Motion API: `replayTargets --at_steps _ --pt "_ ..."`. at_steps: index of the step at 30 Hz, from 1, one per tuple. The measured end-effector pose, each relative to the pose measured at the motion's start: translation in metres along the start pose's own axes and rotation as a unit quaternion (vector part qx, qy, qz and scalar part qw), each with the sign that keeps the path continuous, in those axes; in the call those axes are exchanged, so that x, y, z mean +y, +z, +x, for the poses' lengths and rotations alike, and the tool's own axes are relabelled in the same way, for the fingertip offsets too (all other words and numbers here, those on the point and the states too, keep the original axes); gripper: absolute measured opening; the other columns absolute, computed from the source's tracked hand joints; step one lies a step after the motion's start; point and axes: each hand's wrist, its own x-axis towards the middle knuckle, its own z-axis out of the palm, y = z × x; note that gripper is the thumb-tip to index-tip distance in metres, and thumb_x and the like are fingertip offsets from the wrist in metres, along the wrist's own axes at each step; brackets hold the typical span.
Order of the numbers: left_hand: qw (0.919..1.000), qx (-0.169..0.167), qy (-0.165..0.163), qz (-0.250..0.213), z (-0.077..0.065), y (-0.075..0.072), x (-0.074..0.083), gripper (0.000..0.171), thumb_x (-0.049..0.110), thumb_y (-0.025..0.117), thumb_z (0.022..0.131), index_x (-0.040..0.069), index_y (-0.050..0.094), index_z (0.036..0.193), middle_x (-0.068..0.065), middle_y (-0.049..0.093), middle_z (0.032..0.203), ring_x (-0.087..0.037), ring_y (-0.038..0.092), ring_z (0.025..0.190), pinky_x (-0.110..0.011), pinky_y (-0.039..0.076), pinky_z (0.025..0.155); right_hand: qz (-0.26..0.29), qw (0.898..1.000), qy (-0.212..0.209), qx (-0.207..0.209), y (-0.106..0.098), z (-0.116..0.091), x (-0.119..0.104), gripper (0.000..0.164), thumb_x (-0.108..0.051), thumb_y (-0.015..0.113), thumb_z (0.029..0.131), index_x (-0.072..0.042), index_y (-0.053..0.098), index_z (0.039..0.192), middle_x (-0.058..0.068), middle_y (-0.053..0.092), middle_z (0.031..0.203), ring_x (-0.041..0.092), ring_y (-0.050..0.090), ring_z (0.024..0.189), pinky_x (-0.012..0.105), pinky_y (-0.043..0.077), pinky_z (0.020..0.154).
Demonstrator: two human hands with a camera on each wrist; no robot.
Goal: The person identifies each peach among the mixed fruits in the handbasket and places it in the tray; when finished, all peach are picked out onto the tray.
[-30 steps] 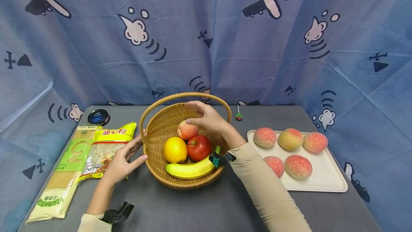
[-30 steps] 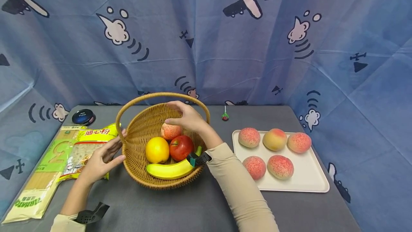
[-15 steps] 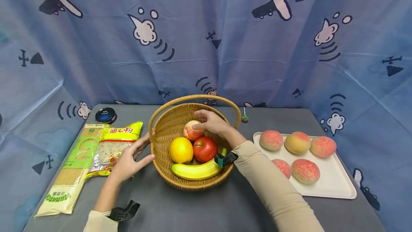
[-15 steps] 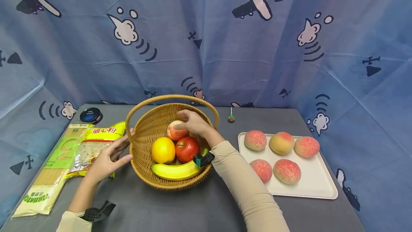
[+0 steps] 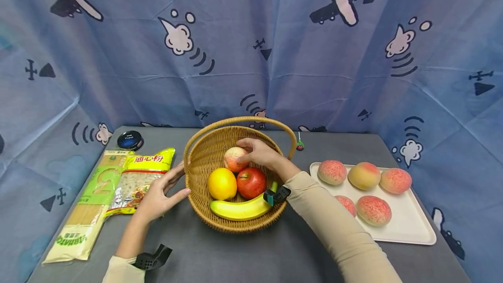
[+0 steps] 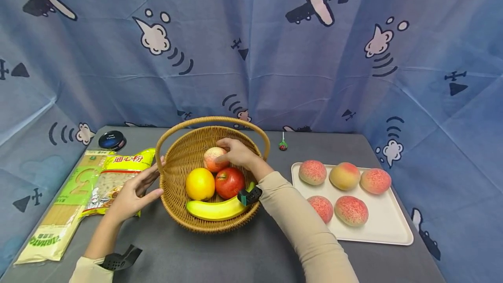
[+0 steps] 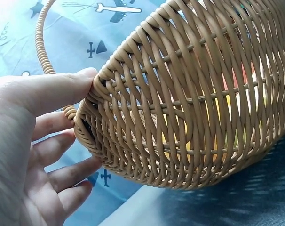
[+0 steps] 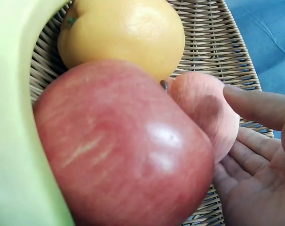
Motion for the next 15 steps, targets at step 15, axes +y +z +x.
replayTargets --at_steps 15 --pt "0.9999 0.001 -0.008 0.008 -0.0002 0.0002 -0.0011 0.065 0.014 0.068 0.088 0.005 0.037 0.145 -0.016 0.042 0.146 0.011 0.038 0.126 -0.006 0.033 0.103 0.000 0.999 0.001 -0.036 0.0074 0.0015 0.0004 0.057 0.006 0.065 0.084 -0.009 0.050 0.137 0.011 0.046 0.144 0.028 0.044 0.130 0.041 0.045 0.104"
